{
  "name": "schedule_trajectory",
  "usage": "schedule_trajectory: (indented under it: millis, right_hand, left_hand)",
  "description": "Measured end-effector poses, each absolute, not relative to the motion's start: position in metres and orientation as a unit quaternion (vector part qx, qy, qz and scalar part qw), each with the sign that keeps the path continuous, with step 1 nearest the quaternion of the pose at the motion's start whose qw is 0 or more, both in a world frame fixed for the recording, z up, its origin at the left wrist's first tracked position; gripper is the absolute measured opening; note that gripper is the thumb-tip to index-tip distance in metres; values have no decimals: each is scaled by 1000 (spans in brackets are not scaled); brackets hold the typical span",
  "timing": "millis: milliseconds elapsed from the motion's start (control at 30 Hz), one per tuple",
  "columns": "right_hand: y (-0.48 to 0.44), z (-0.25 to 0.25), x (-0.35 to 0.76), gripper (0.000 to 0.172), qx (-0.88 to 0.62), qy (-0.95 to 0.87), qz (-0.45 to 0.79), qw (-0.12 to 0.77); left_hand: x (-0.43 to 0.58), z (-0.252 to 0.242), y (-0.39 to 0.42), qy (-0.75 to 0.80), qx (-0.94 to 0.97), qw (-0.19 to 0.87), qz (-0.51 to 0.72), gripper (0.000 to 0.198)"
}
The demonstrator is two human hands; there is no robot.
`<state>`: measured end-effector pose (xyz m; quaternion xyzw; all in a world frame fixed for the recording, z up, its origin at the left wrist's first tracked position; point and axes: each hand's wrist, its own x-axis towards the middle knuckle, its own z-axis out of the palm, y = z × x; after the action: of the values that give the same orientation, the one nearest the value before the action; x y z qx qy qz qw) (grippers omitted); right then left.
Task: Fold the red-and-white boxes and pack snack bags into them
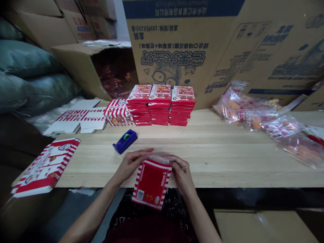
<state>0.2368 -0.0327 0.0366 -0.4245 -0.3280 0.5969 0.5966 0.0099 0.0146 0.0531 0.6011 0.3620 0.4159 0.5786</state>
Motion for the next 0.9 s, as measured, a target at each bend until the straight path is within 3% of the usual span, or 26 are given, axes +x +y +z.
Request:
schedule_trajectory:
  millis: [133,367,533,700,900]
  right_hand:
    - [-42,32,237,32,-444,-259,658,550]
    - [-75,13,237,40,-443,-319,689,477]
    - [-82,-2,240,27,-442,-386,672,452]
    - [-77,5,245,16,-427,-438,643,461]
    - [-64,25,258,21,-406,-516,657,370]
  left_hand:
    - [22,32,-3,413,505,632,418,31]
    - [11,-2,-42,433,433,686,393,32]
    - [1,0,-44,409,457,708,351,32]
    - [-2,8,-37,430,511,663,338,23]
    - [-11,20,-24,381,557,684,275,33]
